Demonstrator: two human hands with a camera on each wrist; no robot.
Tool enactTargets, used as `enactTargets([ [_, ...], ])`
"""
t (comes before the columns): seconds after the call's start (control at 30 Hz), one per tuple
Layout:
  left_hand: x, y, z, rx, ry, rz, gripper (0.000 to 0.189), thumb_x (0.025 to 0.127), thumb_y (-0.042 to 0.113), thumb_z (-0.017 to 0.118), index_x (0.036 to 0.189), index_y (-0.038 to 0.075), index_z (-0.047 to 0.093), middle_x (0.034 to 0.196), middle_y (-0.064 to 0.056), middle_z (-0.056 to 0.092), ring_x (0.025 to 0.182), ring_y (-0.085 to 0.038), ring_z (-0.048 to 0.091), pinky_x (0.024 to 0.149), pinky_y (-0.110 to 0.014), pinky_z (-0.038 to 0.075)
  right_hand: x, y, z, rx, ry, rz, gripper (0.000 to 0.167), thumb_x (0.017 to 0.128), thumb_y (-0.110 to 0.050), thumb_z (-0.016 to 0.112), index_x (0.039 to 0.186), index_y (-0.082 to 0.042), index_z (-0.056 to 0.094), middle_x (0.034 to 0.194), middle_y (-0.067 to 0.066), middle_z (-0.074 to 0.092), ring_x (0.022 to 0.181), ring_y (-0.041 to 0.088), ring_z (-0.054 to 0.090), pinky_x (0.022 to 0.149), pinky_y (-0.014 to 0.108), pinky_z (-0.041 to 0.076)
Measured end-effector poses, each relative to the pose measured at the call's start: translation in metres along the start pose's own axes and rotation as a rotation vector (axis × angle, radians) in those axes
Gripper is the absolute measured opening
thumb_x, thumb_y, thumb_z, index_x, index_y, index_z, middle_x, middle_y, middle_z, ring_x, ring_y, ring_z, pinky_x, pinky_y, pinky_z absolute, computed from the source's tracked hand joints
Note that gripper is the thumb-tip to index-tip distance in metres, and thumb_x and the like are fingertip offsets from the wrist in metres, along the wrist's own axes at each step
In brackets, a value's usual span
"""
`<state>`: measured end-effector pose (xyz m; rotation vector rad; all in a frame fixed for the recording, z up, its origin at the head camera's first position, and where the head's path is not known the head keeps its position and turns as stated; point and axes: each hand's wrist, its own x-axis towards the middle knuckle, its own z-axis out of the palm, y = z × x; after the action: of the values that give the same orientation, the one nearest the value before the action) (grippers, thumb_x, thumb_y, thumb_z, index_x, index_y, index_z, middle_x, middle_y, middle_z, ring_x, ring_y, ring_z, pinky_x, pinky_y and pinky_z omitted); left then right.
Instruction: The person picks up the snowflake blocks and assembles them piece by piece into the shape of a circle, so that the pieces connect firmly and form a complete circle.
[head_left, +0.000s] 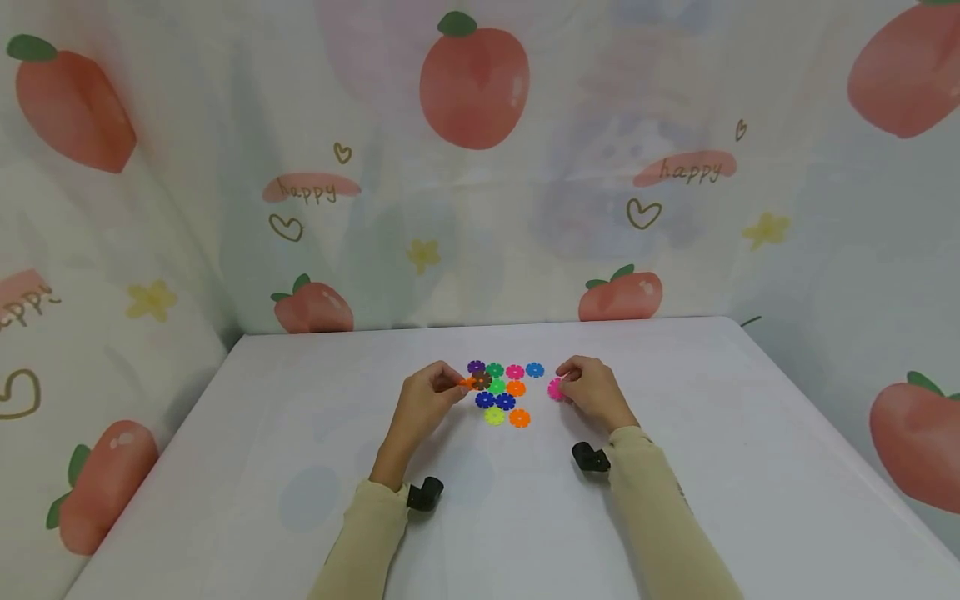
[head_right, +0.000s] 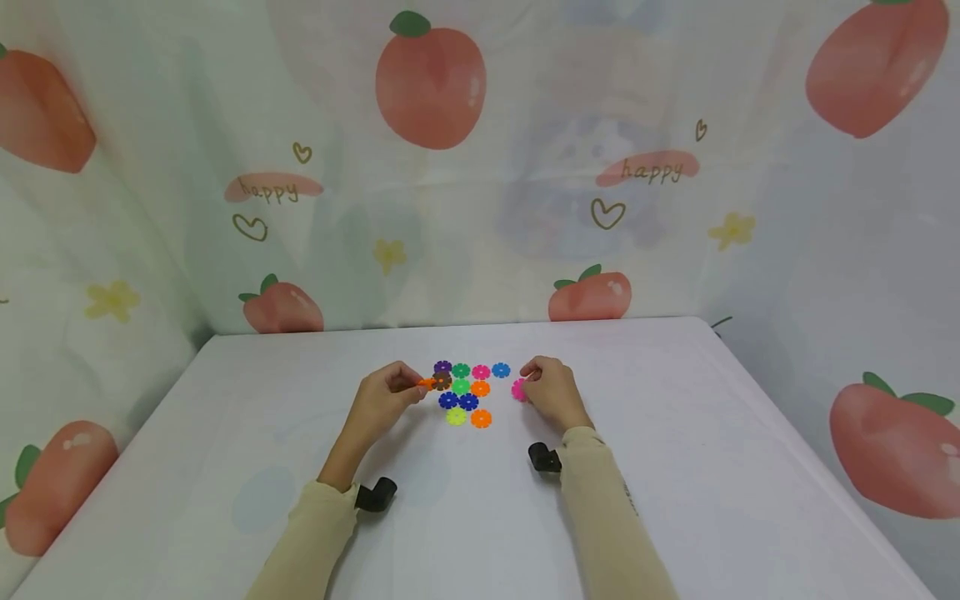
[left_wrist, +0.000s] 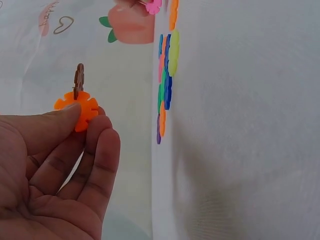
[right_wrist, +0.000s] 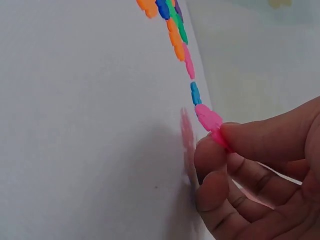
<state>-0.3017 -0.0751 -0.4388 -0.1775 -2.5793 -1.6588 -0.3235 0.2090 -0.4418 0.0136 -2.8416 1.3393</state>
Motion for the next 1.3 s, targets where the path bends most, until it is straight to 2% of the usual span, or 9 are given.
enactTargets([
  [0.2, -0.001, 0.000, 0.002, 0.007, -0.003, 0.000, 0.008, 0.098, 0.009, 0.078, 0.100, 0.010, 0.070, 0.099, -0.004, 0.075, 0.095, -0.024, 0.069, 0.085, -0.038, 0.061, -0.004, -0.008, 0.002, 0.090, 0.005, -0.058, 0.020, 0.100, 0.000, 0.069, 0.120, 0.004, 0.074, 0.105, 0.014, 0.070, 0.093, 0.028, 0.065, 0.077, 0.031, 0.059],
  [0.37, -0.003, 0.003, 0.004, 0.019, 0.005, 0.027, 0.009, 0.099, 0.009, 0.077, 0.100, 0.009, 0.069, 0.100, -0.005, 0.075, 0.095, -0.024, 0.068, 0.085, -0.038, 0.060, -0.006, -0.022, 0.009, 0.190, 0.007, -0.156, 0.015, 0.099, 0.002, 0.070, 0.113, 0.007, 0.071, 0.100, 0.017, 0.072, 0.087, 0.033, 0.071, 0.077, 0.036, 0.062],
  [0.5, -0.004, 0.004, 0.006, 0.022, 0.010, 0.056, 0.009, 0.099, 0.009, 0.077, 0.101, 0.008, 0.068, 0.101, -0.005, 0.075, 0.094, -0.024, 0.067, 0.085, -0.038, 0.060, -0.009, -0.033, 0.014, 0.223, 0.004, -0.217, 0.013, 0.098, 0.002, 0.072, 0.109, 0.007, 0.070, 0.100, 0.016, 0.072, 0.089, 0.039, 0.072, 0.078, 0.039, 0.062],
  [0.83, -0.005, 0.008, 0.011, 0.027, 0.003, 0.065, 0.008, 0.099, 0.008, 0.076, 0.101, 0.009, 0.067, 0.103, -0.007, 0.075, 0.094, -0.025, 0.067, 0.086, -0.038, 0.061, -0.016, -0.049, 0.025, 0.238, -0.029, -0.249, 0.008, 0.097, 0.001, 0.075, 0.103, -0.001, 0.071, 0.101, 0.011, 0.073, 0.093, 0.040, 0.071, 0.084, 0.049, 0.061],
  [1.07, -0.006, 0.009, 0.014, 0.012, -0.002, 0.076, 0.009, 0.099, 0.006, 0.076, 0.100, 0.008, 0.067, 0.103, -0.008, 0.075, 0.095, -0.025, 0.068, 0.087, -0.038, 0.061, -0.018, -0.053, 0.027, 0.205, -0.047, -0.269, 0.007, 0.097, -0.001, 0.076, 0.102, -0.005, 0.073, 0.100, 0.007, 0.073, 0.094, 0.030, 0.071, 0.083, 0.041, 0.061],
  [1.3, -0.006, 0.009, 0.015, 0.019, 0.003, 0.067, 0.009, 0.100, 0.007, 0.076, 0.101, 0.008, 0.066, 0.102, -0.007, 0.074, 0.094, -0.024, 0.068, 0.086, -0.037, 0.061, -0.018, -0.053, 0.027, 0.167, -0.032, -0.297, 0.008, 0.096, 0.000, 0.076, 0.100, -0.006, 0.073, 0.097, 0.005, 0.073, 0.093, 0.027, 0.070, 0.085, 0.042, 0.061],
])
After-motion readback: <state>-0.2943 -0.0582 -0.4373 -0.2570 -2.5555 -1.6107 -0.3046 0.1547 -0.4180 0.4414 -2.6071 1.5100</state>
